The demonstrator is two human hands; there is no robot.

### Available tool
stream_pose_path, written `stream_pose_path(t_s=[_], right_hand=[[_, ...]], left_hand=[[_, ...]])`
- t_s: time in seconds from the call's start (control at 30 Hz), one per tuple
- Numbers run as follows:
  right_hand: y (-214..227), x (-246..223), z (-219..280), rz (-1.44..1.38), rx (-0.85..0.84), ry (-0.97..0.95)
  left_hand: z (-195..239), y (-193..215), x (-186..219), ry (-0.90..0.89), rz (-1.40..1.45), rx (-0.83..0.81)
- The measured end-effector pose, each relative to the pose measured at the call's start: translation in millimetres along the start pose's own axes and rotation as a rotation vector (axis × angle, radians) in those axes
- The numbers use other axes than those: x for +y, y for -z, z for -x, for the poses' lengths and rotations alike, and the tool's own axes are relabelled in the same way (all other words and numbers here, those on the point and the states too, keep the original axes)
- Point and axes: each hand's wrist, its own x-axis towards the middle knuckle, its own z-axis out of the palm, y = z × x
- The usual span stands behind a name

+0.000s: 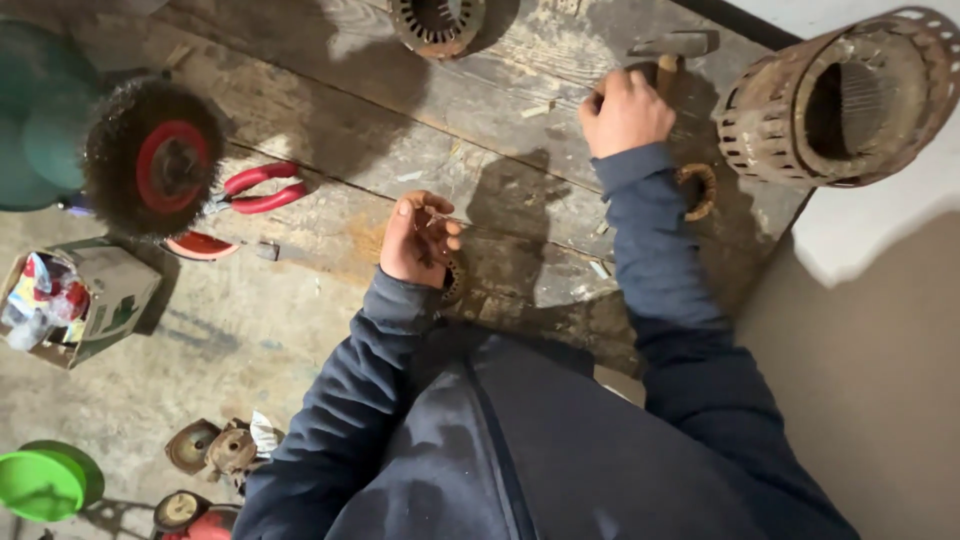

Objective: Stripping and collecting copper wire from an electric motor stator using pliers.

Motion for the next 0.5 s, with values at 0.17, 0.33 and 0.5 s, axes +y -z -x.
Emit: stream_pose_path(t_s=[0.17, 0.33, 0.5], right_hand=[[23, -28, 1, -0.215, -0.093, 0.035], [85, -140, 32, -0.888, -0.289, 0.190], [93, -168, 36, -1.046, -0.318, 0.268]], left_hand=[[2, -1, 5, -0.033, 0.074, -0.039], [13, -6, 1, -0.028, 0.103, -0.032], [7, 15, -20, -0.123, 0.118, -0.053]])
